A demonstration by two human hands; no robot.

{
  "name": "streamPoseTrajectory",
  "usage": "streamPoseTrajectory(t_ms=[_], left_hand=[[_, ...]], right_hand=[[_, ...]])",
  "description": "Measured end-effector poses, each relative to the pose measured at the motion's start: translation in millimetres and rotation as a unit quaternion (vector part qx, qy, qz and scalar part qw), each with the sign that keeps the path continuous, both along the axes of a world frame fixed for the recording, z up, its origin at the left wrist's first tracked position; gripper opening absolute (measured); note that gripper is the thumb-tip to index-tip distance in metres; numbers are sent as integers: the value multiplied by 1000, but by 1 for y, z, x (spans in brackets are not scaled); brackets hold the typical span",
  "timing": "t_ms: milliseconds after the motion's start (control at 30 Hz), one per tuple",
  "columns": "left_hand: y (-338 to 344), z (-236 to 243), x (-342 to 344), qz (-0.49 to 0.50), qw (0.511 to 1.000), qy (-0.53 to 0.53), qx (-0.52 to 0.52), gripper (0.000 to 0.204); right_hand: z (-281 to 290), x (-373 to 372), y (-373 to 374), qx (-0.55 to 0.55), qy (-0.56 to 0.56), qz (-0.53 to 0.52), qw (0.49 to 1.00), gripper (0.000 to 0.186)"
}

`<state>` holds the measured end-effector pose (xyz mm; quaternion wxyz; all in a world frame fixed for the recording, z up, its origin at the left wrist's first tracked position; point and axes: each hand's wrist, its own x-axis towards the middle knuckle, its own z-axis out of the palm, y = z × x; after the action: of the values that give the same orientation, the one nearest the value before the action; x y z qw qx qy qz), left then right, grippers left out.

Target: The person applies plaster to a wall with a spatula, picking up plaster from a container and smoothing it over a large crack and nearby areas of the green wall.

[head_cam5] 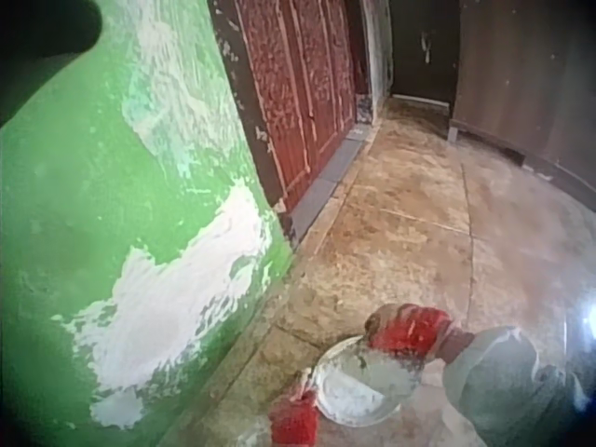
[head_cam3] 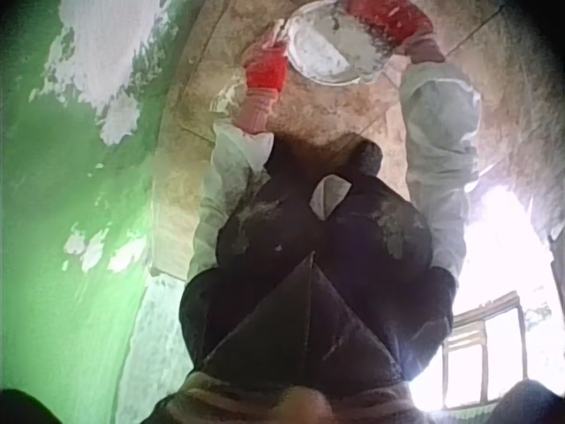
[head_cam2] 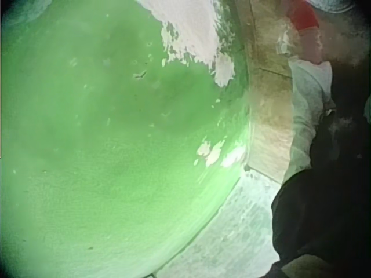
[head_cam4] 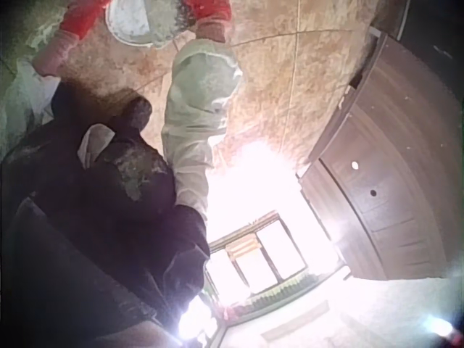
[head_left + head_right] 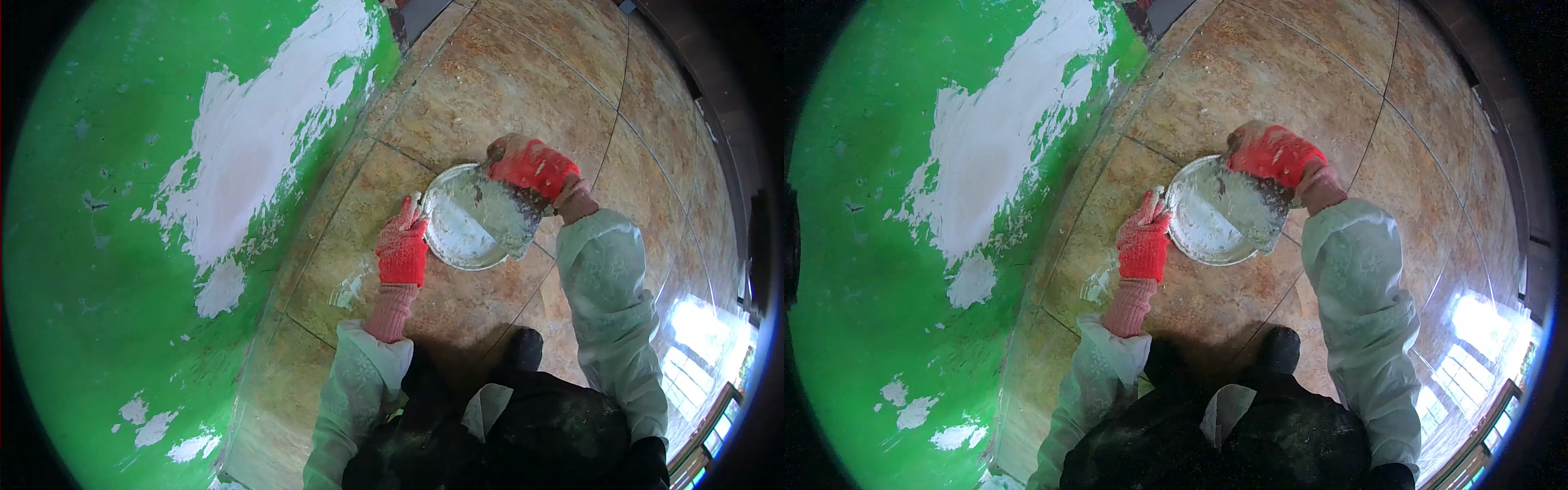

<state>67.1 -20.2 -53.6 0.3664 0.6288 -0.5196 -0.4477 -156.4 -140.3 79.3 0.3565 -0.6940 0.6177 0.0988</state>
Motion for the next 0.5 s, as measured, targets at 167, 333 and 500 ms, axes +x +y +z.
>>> streamPoseTrajectory(t_ms=[167, 333, 500], left_hand=[[-1, 18, -5, -49, 988, -147, 26, 45], [-1, 19, -3, -45, 991, -124, -22, 48], [-9, 22, -4, -71, 981, -180, -3, 47]], right_hand=[[-20, -3, 3, -5, -26, -32, 999, 40], [-11, 7, 6, -9, -55, 44, 997, 39], [-13, 0, -4, 31, -13, 14, 999, 37]])
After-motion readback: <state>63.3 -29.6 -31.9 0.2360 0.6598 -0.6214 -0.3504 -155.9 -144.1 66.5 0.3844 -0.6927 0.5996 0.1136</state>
